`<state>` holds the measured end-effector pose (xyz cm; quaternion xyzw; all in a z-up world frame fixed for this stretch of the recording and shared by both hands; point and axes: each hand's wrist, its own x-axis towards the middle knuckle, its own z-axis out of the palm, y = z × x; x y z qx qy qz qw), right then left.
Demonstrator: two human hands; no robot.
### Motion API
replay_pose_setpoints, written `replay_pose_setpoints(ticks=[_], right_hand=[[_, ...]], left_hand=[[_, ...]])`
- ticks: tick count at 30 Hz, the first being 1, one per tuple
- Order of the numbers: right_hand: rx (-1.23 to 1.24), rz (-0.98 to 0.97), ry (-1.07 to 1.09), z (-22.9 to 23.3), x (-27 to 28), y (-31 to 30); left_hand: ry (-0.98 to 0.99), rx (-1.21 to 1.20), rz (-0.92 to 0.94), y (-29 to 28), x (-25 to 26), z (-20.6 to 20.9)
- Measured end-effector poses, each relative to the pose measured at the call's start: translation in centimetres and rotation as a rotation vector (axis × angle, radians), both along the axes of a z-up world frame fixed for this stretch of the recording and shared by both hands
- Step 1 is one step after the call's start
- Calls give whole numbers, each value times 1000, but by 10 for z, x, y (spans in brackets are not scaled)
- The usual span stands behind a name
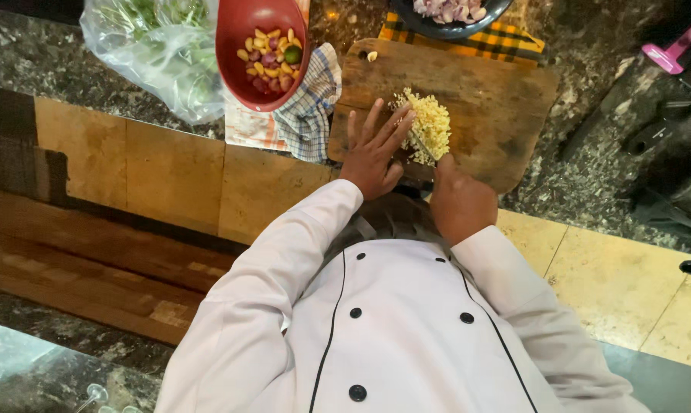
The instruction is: The person repeatedly chops a pile of garlic on a wooden cutting board using a chef's knife. The hands gather and reposition the garlic several times to achieve a finer mince. The knife is used with a rocking motion throughout the clip.
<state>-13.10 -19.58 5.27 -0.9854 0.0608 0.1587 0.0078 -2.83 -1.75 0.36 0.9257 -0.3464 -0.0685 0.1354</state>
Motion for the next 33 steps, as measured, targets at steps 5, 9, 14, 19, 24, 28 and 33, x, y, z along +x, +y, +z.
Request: replay_pose_setpoints(ticks=[5,9,14,19,24,28,33], right_hand=[[133,-22,-9,-19,-9,-14],[5,95,-238,-20,-7,-24],[36,117,-178,-29,8,-42],[138,69,-5,-22,7,-51],[3,168,-160,-2,16,-51],[116,98,11,-35,22,-67],[71,143,-43,-11,25,-65]], left_hand=[[-1,-47,26,-4,-14,-9],[32,-51,71,-4,-15,-12],[14,-14,106,-14,-19,-12],[17,-1,111,-19,-29,-7],[33,-37,151,-21,-26,-4],[39,-24,120,-25,-28,-9],[60,-48,163,-28,-27,-3]])
